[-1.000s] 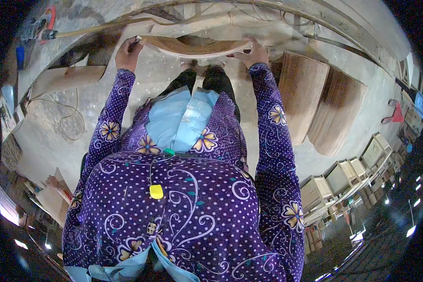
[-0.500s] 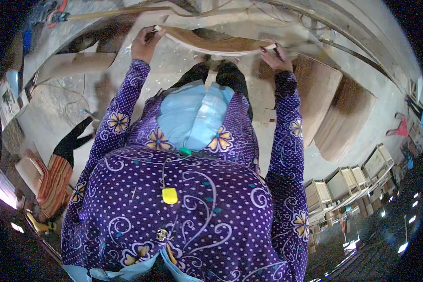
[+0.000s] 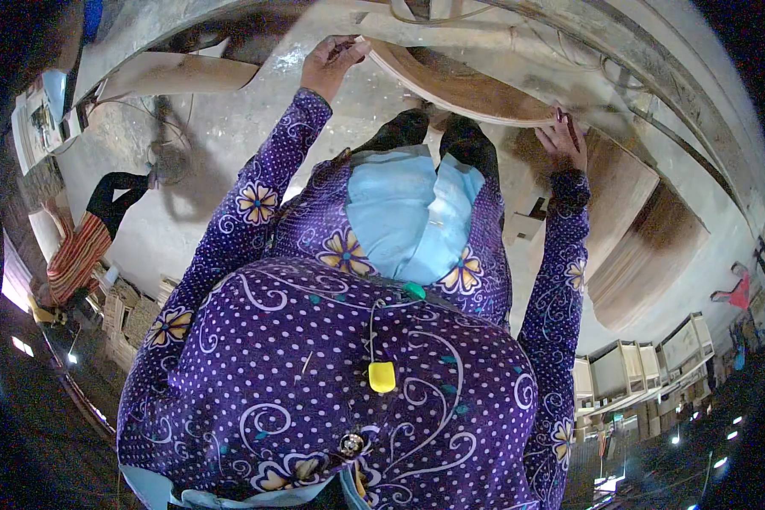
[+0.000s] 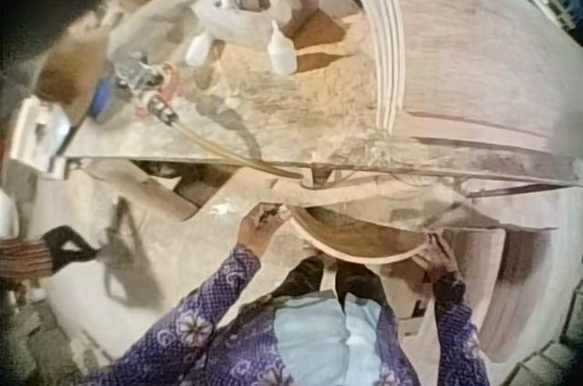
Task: Applying glue and attaching wooden components to a large curved furniture piece in a workshop.
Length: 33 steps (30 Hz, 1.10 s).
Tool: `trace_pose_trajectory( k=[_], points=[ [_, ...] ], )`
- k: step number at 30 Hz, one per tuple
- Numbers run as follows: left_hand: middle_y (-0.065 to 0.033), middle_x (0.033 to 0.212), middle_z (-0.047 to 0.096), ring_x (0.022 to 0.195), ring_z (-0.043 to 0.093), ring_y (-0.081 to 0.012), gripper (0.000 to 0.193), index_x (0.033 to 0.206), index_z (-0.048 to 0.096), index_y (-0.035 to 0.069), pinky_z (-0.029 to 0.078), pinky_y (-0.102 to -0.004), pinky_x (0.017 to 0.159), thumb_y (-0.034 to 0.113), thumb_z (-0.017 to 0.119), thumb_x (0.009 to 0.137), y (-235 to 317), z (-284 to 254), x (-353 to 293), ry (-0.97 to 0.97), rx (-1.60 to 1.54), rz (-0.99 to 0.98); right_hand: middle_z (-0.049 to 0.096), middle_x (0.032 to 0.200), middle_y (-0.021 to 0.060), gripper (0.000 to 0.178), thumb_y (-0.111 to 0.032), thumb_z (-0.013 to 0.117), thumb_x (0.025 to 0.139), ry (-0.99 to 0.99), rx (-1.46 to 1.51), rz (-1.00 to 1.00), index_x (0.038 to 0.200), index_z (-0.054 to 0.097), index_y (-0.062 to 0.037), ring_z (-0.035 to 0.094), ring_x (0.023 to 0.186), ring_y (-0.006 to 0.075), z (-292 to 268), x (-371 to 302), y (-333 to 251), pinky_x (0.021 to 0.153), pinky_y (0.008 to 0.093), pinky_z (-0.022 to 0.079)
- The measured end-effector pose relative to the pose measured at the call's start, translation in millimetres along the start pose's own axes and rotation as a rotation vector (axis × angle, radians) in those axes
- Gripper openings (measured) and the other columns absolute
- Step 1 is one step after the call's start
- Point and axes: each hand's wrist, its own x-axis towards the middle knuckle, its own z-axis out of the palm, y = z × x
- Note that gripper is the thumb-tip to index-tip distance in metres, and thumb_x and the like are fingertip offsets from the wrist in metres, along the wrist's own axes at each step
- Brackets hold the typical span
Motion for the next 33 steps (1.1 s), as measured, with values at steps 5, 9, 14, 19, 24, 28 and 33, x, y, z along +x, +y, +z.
trace_pose_trajectory(
  k=[5, 9, 14, 19, 24, 28, 33],
  points=[
    [-0.0059, 0.091, 0.063, 0.081, 0.06, -0.0137, 0.025, 0.1, 0.059, 0.0, 0.05, -0.0249, 0.078, 0.016, 0.066, 0.082, 1.1, -2.1, -4.5, -0.038, -0.07, -0.065, 0.037, 0.137, 0.0045, 0.037, -0.023, 0.049, 0.091, -0.063, -0.023, -0.009, 0.127, 0.043, -0.0147, 0.037, 0.124, 0.0207, -20.7, 12.6, 15.4, 0.094, 0.0413, 0.042],
    [-0.0059, 0.098, 0.061, 0.089, 0.059, -0.0132, 0.025, 0.11, 0.056, 0.0, 0.048, -0.0245, 0.082, 0.01, 0.058, 0.086, 21.8, -9.2, -8.2, -0.127, -0.03, -0.236, 0.032, 0.141, 0.0075, 0.047, -0.023, 0.051, 0.09, -0.085, 0.044, -0.023, 0.131, 0.038, -0.0051, 0.035, 0.126, 0.0204, -45.2, 23.3, 37.4, 0.099, 0.038, 0.036],
    [-0.0101, 0.098, 0.061, 0.089, 0.059, -0.0179, 0.029, 0.114, 0.051, -0.002, 0.049, -0.028, 0.077, 0.014, 0.053, 0.089, 132.1, -57.5, -25.3, -0.256, 0.042, -0.05, 0.039, 0.135, 0.0062, 0.044, -0.016, 0.05, 0.087, -0.18, -0.739, -0.708, 0.129, 0.043, -0.0056, 0.045, 0.114, 0.014, -50.2, 26.6, 64.4, 0.084, 0.0294, 0.045],
    [-0.0084, 0.09, 0.063, 0.077, 0.061, -0.016, 0.038, 0.115, 0.051, -0.002, 0.049, -0.029, 0.073, 0.022, 0.057, 0.086, 243.1, -118.4, 10.1, 0.435, 0.228, 0.447, 0.047, 0.128, 0.0034, 0.042, -0.018, 0.051, 0.087, -0.056, -0.097, -0.068, 0.128, 0.045, -0.0103, 0.052, 0.1, 0.011, -44.7, 22.4, 55.2, 0.07, 0.0235, 0.048],
    [-0.0239, 0.113, 0.054, 0.093, 0.059, -0.0227, 0.085, 0.135, 0.027, 0.0, 0.048, -0.034, 0.08, 0.044, 0.067, 0.074, 253.2, -133.7, 110.4, 0.739, 1.054, 0.303, 0.047, 0.125, 0.0061, 0.052, -0.026, 0.057, 0.087, -0.126, -0.044, -0.083, 0.129, 0.039, -0.0018, 0.049, 0.11, 0.0186, -33.1, 13.6, 58.6, 0.087, 0.032, 0.045],
    [-0.0232, 0.117, 0.052, 0.1, 0.057, -0.0276, 0.092, 0.136, 0.027, 0.004, 0.045, -0.0369, 0.086, 0.046, 0.071, 0.067, 230.5, -152.3, 182.1, 0.727, 1.048, 0.006, 0.041, 0.131, 0.0073, 0.048, -0.024, 0.054, 0.089, -0.085, -0.093, -0.235, 0.131, 0.038, -0.0078, 0.049, 0.11, 0.0186, -23.5, 14.0, 84.8, 0.088, 0.0337, 0.047],
    [-0.0226, 0.122, 0.049, 0.107, 0.053, -0.0298, 0.098, 0.135, 0.027, 0.003, 0.042, -0.0368, 0.091, 0.044, 0.076, 0.061, 224.7, -255.0, 236.3, 0.36, 1.367, 0.309, 0.035, 0.135, 0.008, 0.052, -0.028, 0.053, 0.09, -0.194, -0.155, -0.093, 0.135, 0.031, -0.0185, 0.06, 0.093, 0.0229, 0.1, 1.3, 104.9, 0.074, 0.0396, 0.054]
  ],
)
